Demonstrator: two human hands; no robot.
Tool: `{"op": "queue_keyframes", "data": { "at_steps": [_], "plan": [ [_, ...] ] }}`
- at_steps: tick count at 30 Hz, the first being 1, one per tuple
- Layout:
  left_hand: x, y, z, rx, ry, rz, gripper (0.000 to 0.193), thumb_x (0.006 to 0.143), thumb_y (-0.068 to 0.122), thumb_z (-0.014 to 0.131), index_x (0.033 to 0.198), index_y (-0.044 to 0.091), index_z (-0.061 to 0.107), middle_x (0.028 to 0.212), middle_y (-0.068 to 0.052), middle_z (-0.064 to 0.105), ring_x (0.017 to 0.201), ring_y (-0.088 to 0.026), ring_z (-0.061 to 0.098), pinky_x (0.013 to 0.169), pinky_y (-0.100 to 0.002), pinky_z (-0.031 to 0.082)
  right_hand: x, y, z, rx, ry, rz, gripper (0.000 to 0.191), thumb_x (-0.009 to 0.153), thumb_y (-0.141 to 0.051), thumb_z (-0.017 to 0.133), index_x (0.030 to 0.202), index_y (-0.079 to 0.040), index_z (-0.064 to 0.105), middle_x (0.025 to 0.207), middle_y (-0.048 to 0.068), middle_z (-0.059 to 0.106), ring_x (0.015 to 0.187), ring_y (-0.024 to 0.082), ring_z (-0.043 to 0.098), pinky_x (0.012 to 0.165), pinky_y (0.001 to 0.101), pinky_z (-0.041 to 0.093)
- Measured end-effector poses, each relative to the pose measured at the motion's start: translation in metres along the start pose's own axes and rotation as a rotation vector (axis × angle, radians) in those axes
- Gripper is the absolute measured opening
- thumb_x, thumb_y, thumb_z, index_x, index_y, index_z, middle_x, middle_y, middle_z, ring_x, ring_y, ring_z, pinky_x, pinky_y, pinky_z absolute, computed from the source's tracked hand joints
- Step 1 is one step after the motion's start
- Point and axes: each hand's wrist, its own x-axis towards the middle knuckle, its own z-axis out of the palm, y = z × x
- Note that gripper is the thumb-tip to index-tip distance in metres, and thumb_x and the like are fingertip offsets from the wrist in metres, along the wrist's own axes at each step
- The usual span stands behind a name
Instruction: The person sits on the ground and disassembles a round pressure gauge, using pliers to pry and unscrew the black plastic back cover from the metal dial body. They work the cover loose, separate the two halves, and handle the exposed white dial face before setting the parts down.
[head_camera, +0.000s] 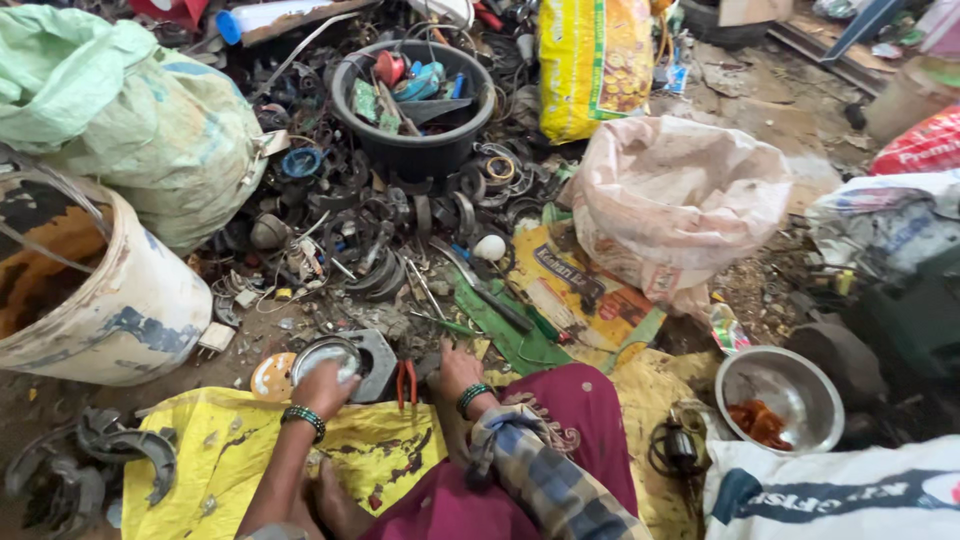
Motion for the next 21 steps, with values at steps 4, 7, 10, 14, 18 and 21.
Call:
{"op": "queue_keyframes", "data": {
  "at_steps": [4, 7, 10, 14, 18, 21],
  "plan": [
    [-0.003, 0.018, -0.003, 0.124, -0.312, 0.3, 0.062, 0.087, 0.048, 0.072, 0.14, 0.019, 0.059, 0.131, -0.016, 0.066, 0.12, -0.035, 0.064, 0.102, -0.044, 0.052, -0.005, 0.005, 0.002, 0.03, -0.27, -0.029, 0.089, 0.077, -0.036, 0.082, 0.143, -0.001, 0.036, 0.113, 0.029, 0.068, 0.105, 0.045, 0.067, 0.09, 0.0513, 0.054],
    [-0.003, 0.029, -0.01, 0.19, -0.437, 0.285, 0.065, 0.088, 0.047, 0.072, 0.145, 0.022, 0.054, 0.132, -0.016, 0.065, 0.121, -0.035, 0.063, 0.103, -0.044, 0.051, -0.008, 0.001, 0.008, 0.068, -0.349, -0.082, 0.093, 0.076, -0.027, 0.078, 0.149, 0.003, 0.028, 0.108, 0.032, 0.069, 0.102, 0.045, 0.069, 0.088, 0.0494, 0.056],
    [-0.003, 0.034, -0.021, 0.233, -0.379, 0.313, 0.065, 0.089, 0.045, 0.072, 0.146, 0.022, 0.053, 0.13, -0.017, 0.065, 0.121, -0.035, 0.063, 0.103, -0.044, 0.05, -0.007, -0.004, 0.005, 0.072, -0.325, -0.172, 0.075, 0.076, -0.021, 0.074, 0.139, 0.003, 0.041, 0.104, 0.031, 0.07, 0.096, 0.045, 0.071, 0.086, 0.0487, 0.057],
    [-0.001, 0.033, -0.041, 0.17, -0.354, 0.37, 0.063, 0.087, 0.044, 0.072, 0.144, 0.02, 0.055, 0.127, -0.017, 0.068, 0.118, -0.034, 0.066, 0.101, -0.043, 0.052, 0.001, -0.007, -0.016, 0.168, -0.295, -0.156, 0.039, 0.082, -0.027, 0.074, 0.109, 0.001, 0.069, 0.101, 0.024, 0.069, 0.093, 0.039, 0.072, 0.084, 0.0448, 0.057],
    [0.001, 0.026, -0.057, 0.143, -0.248, 0.495, 0.06, 0.086, 0.043, 0.074, 0.137, 0.016, 0.06, 0.129, -0.018, 0.068, 0.119, -0.035, 0.064, 0.101, -0.043, 0.051, 0.006, -0.002, -0.04, 0.546, -0.282, 0.166, 0.036, 0.087, -0.033, 0.076, 0.1, 0.0, 0.072, 0.092, 0.013, 0.071, 0.091, 0.029, 0.073, 0.079, 0.0384, 0.058],
    [0.003, 0.02, -0.065, 0.114, -0.235, 0.456, 0.061, 0.084, 0.041, 0.074, 0.138, 0.018, 0.059, 0.129, -0.017, 0.067, 0.12, -0.035, 0.064, 0.1, -0.043, 0.051, 0.008, 0.002, -0.05, 2.12, -0.423, 0.382, 0.025, 0.101, -0.027, 0.07, 0.111, -0.004, 0.072, 0.096, 0.01, 0.072, 0.087, 0.026, 0.068, 0.07, 0.0365, 0.059]
  ]
}}
